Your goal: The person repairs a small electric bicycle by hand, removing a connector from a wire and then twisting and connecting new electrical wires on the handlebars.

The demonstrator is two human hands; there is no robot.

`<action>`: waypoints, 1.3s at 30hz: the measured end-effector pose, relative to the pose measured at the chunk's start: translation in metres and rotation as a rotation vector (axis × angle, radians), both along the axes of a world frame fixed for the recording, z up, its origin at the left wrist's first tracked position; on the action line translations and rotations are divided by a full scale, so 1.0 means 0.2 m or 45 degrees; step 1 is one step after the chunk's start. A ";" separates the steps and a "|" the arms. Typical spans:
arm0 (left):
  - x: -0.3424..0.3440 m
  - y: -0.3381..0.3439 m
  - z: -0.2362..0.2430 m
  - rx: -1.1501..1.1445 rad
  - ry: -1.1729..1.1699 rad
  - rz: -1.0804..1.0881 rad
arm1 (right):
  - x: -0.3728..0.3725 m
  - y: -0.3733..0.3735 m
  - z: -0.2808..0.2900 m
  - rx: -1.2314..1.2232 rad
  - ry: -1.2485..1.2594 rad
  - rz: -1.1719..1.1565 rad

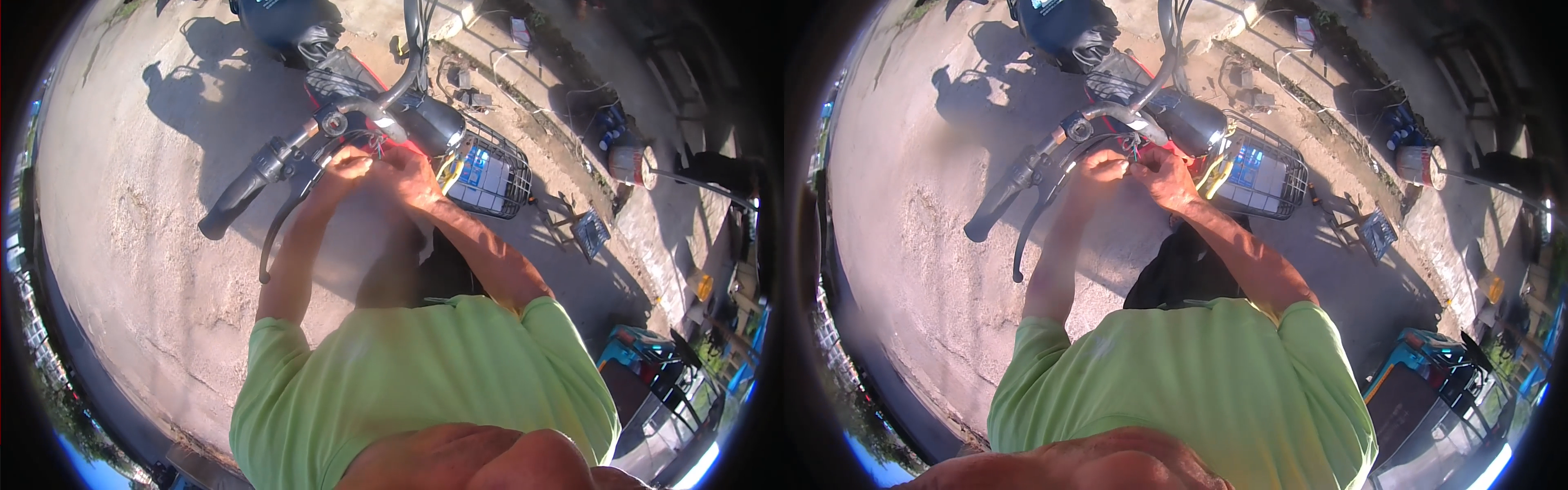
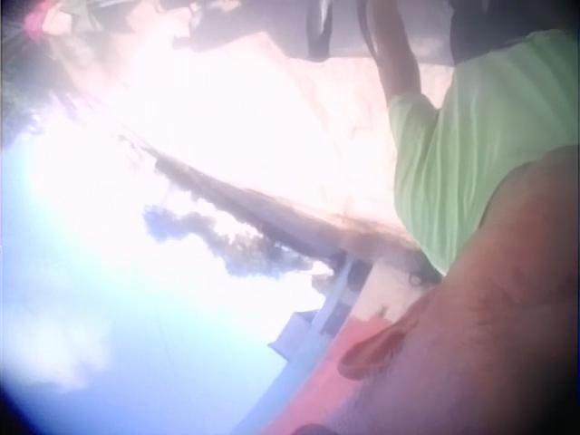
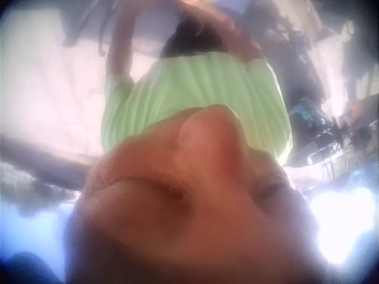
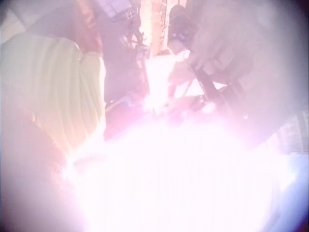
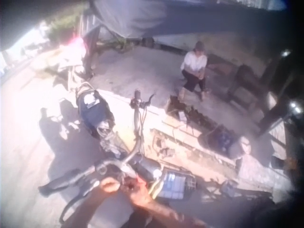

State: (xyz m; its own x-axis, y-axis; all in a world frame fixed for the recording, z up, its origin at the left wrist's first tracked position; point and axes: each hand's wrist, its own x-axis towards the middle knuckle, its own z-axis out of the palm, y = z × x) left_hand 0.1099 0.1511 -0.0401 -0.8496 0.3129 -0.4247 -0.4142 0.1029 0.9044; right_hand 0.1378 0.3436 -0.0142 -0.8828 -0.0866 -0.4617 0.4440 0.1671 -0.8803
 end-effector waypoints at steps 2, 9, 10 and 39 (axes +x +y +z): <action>-0.01 0.00 0.01 -0.032 0.031 -0.012 | -0.02 0.01 -0.12 -0.062 0.085 0.008; 0.00 -0.01 -0.02 0.193 -0.012 0.032 | 0.02 0.01 -0.25 -0.230 0.062 -0.067; 0.00 -0.01 0.00 0.229 -0.028 0.057 | 0.01 0.01 -0.26 -0.269 0.039 -0.059; 1.23 1.46 -1.36 -0.495 -0.619 -0.528 | 2.43 1.48 -1.76 0.368 -0.549 -0.259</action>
State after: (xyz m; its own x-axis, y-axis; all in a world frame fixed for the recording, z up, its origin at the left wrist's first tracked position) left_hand 0.3557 0.4430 -0.3115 -0.3825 0.3173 -0.8678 -0.6158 0.6127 0.4954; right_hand 0.6235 0.6388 -0.3667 -0.5943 0.2492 -0.7646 0.8024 0.2481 -0.5428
